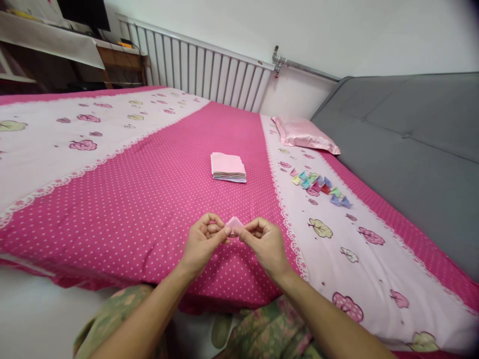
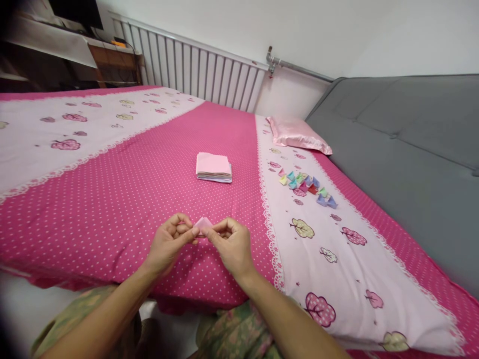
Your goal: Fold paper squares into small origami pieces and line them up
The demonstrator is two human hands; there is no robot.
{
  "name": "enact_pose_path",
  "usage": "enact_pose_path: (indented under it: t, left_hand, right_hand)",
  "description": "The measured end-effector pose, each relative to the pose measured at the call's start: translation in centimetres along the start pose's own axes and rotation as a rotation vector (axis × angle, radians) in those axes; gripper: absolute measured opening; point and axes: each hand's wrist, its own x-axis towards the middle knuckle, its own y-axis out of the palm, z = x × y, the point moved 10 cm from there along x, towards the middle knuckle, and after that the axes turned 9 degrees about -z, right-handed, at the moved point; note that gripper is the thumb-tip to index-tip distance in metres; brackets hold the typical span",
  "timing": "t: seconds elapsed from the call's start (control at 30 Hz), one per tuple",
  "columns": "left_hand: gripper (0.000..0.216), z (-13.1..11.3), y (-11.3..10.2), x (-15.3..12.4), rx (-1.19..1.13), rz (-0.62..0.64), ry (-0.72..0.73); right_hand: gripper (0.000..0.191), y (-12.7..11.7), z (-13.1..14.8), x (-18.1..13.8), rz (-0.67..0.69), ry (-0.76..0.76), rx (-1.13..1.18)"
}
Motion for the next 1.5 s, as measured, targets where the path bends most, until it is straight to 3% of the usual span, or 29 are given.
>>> enact_pose_path:
  t: [0.13,0.3,0.6,0.9,1.23,1.5]
  left_hand:
    - [0.037,-0.2,0.2,0.0,0.097,0.048,0.034]
    - [0.028,-0.4,-0.1,0.1,0.252,0.02,0.106]
    - [0.024,-0.2,0.3,0.0,0.266,0.065,0.106]
    - [0.024,-2.0,0.7,-0.5,0.511,0.097,0.347]
    - [0.028,1.5,0.3,0.2,0.27,0.063,-0.02]
    - [0.035,2.1,0.8,-0.2,0.196,0.123,-0.15]
  right_hand:
    - [0.024,-0.1,-0.2,0.1,-0.009,0.011,0.012]
    - [0.027,-0.3,-0.3,0.3,-0.027,0.016,0.052]
    - [0.028,0.6,-0.5,0.1,0.053,0.06,0.069]
    - [0.023,0.3,-0.5,0.3,0.05,0.023,0.022]
    - [0.023,1.0,-1.3,0.4,0.108,0.047,0.021]
    - [0.026,1.0,-3.6,0.0,0.103,0.375,0.164]
